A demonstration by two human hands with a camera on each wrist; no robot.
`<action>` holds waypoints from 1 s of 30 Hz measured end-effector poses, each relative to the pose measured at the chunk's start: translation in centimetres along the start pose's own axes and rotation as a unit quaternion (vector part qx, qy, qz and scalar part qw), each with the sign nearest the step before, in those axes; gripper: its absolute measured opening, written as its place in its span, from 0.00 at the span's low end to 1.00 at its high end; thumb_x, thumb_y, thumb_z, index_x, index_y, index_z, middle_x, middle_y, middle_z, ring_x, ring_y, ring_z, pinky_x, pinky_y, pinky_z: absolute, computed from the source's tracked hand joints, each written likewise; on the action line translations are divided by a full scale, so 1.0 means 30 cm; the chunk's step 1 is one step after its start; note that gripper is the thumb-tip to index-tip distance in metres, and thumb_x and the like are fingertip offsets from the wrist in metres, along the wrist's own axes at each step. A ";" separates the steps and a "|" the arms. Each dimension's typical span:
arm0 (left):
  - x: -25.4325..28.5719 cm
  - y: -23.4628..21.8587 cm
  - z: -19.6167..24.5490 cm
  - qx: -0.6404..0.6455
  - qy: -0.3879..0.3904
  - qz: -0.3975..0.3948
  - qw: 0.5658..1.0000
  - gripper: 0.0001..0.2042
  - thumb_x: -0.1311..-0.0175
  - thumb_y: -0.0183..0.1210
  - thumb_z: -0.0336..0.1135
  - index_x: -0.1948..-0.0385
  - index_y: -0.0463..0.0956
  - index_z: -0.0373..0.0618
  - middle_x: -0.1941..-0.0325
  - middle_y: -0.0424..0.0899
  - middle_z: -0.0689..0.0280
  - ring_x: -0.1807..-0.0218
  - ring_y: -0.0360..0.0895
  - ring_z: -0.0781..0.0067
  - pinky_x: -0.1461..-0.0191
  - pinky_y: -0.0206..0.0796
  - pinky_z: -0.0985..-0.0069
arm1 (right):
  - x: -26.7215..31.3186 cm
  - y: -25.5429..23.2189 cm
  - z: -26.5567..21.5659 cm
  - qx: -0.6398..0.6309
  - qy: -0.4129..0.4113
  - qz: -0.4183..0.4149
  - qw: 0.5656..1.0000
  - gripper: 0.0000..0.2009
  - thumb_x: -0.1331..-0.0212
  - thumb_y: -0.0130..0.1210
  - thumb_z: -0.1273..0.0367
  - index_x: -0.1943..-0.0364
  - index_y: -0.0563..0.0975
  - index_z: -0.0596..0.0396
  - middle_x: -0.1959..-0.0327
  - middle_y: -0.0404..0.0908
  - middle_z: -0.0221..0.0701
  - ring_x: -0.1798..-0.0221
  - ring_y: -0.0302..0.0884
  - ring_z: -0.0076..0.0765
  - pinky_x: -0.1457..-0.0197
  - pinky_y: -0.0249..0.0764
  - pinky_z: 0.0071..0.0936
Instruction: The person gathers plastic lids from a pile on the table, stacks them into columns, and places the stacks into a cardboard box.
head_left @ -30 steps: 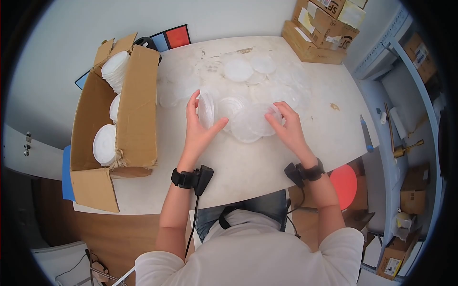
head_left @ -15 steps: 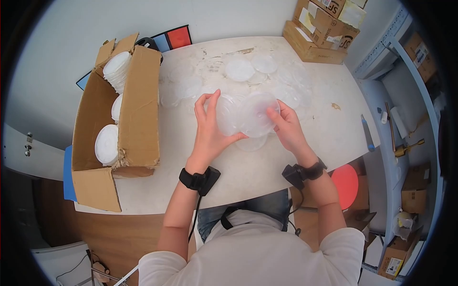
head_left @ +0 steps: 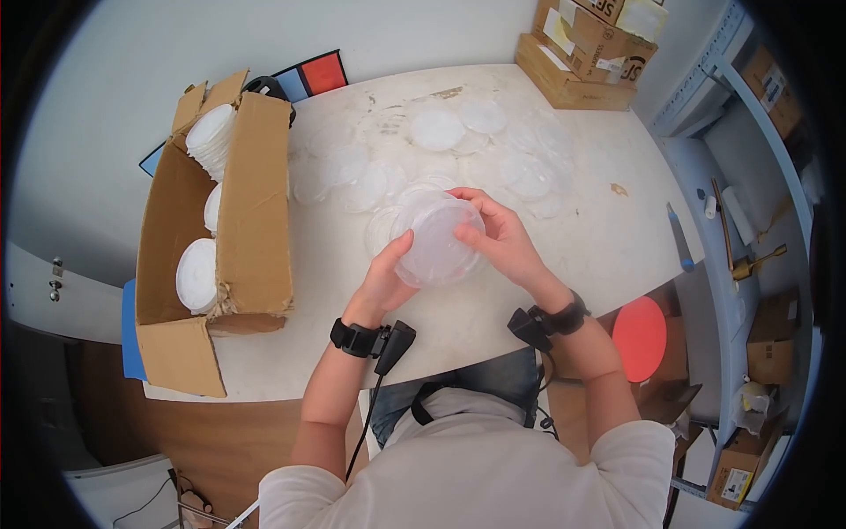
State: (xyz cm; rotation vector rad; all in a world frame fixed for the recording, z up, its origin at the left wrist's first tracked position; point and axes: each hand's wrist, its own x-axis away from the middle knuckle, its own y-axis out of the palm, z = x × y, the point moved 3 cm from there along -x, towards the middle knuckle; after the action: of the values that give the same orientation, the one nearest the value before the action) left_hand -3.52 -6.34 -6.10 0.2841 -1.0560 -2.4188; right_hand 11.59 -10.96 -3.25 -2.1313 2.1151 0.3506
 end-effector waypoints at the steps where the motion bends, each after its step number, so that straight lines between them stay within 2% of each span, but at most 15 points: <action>1: -0.004 -0.004 -0.008 -0.015 -0.002 -0.003 1.000 0.32 0.41 0.47 0.52 0.40 0.53 0.42 0.40 0.62 0.60 0.39 0.60 0.64 0.40 0.55 0.63 | 0.001 0.009 0.005 -0.009 -0.011 0.012 1.000 0.10 0.43 0.52 0.71 0.59 0.69 0.58 0.57 0.72 0.27 0.50 0.66 0.22 0.47 0.64 0.23; 3: -0.008 -0.001 -0.011 -0.030 -0.003 -0.005 1.000 0.32 0.41 0.48 0.52 0.40 0.53 0.42 0.40 0.62 0.59 0.39 0.60 0.63 0.40 0.56 0.62 | 0.004 0.011 0.004 -0.019 -0.023 0.025 0.999 0.09 0.43 0.52 0.71 0.60 0.69 0.58 0.58 0.72 0.28 0.52 0.67 0.22 0.48 0.64 0.23; 5: -0.011 0.021 -0.002 -0.018 -0.005 -0.064 0.998 0.32 0.41 0.48 0.52 0.40 0.52 0.41 0.39 0.61 0.59 0.40 0.61 0.61 0.41 0.58 0.58 | 0.009 -0.002 0.005 -0.025 0.006 0.060 0.998 0.10 0.44 0.53 0.72 0.60 0.68 0.57 0.60 0.72 0.28 0.55 0.67 0.20 0.52 0.65 0.21; 9: -0.013 0.036 0.001 -0.083 -0.007 -0.028 0.996 0.36 0.45 0.49 0.56 0.39 0.51 0.44 0.39 0.60 0.57 0.40 0.62 0.56 0.46 0.62 0.52 | 0.011 -0.009 0.017 -0.033 0.031 0.050 0.998 0.10 0.44 0.53 0.72 0.59 0.68 0.56 0.60 0.72 0.28 0.57 0.67 0.19 0.54 0.66 0.19; 15: -0.011 0.030 0.003 -0.025 0.013 -0.039 0.999 0.36 0.45 0.46 0.60 0.39 0.50 0.45 0.39 0.60 0.57 0.42 0.64 0.56 0.49 0.65 0.54 | 0.009 0.016 -0.015 -0.025 -0.036 0.053 0.998 0.10 0.43 0.53 0.71 0.60 0.67 0.56 0.60 0.72 0.28 0.56 0.68 0.19 0.52 0.65 0.20; 18: -0.011 0.018 -0.008 -0.013 -0.006 -0.042 0.999 0.36 0.44 0.45 0.61 0.39 0.51 0.45 0.41 0.62 0.57 0.45 0.66 0.58 0.52 0.66 0.57 | 0.010 0.017 -0.004 -0.008 -0.055 0.043 0.998 0.10 0.43 0.53 0.71 0.59 0.67 0.56 0.60 0.73 0.29 0.56 0.68 0.19 0.53 0.66 0.20; 20: -0.010 0.006 -0.020 -0.014 -0.012 -0.088 0.996 0.32 0.40 0.42 0.58 0.41 0.55 0.43 0.46 0.68 0.60 0.50 0.69 0.64 0.53 0.65 0.66 | 0.017 0.012 0.014 -0.035 -0.020 0.049 0.998 0.12 0.43 0.52 0.71 0.57 0.66 0.55 0.61 0.73 0.28 0.58 0.70 0.20 0.55 0.67 0.19; 24: -0.006 -0.003 -0.029 -0.101 -0.030 -0.064 0.992 0.35 0.43 0.45 0.61 0.41 0.55 0.44 0.45 0.67 0.59 0.51 0.69 0.61 0.55 0.65 0.64 | 0.018 0.035 -0.013 -0.082 0.022 0.077 0.993 0.12 0.42 0.52 0.71 0.56 0.66 0.56 0.64 0.75 0.28 0.62 0.71 0.19 0.58 0.68 0.18; 26: -0.004 -0.021 -0.039 -0.119 -0.054 -0.056 0.990 0.34 0.43 0.45 0.60 0.41 0.55 0.43 0.45 0.67 0.60 0.50 0.68 0.64 0.54 0.63 0.67 | 0.016 0.033 0.003 -0.065 0.078 0.073 0.992 0.11 0.41 0.50 0.69 0.56 0.66 0.57 0.67 0.76 0.28 0.65 0.71 0.17 0.60 0.68 0.17; 30: -0.019 -0.004 -0.020 -0.073 -0.017 -0.058 0.996 0.33 0.42 0.45 0.59 0.41 0.56 0.43 0.45 0.67 0.60 0.49 0.67 0.66 0.52 0.61 0.70 | 0.014 -0.033 0.021 -0.018 0.039 0.114 0.993 0.11 0.39 0.48 0.67 0.58 0.66 0.58 0.68 0.75 0.28 0.66 0.69 0.15 0.61 0.68 0.16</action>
State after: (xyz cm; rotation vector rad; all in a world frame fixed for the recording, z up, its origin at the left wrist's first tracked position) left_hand -2.83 -6.37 -6.60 0.2619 -0.8945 -2.5970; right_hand 12.54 -11.21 -4.03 -1.9558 2.4212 0.3321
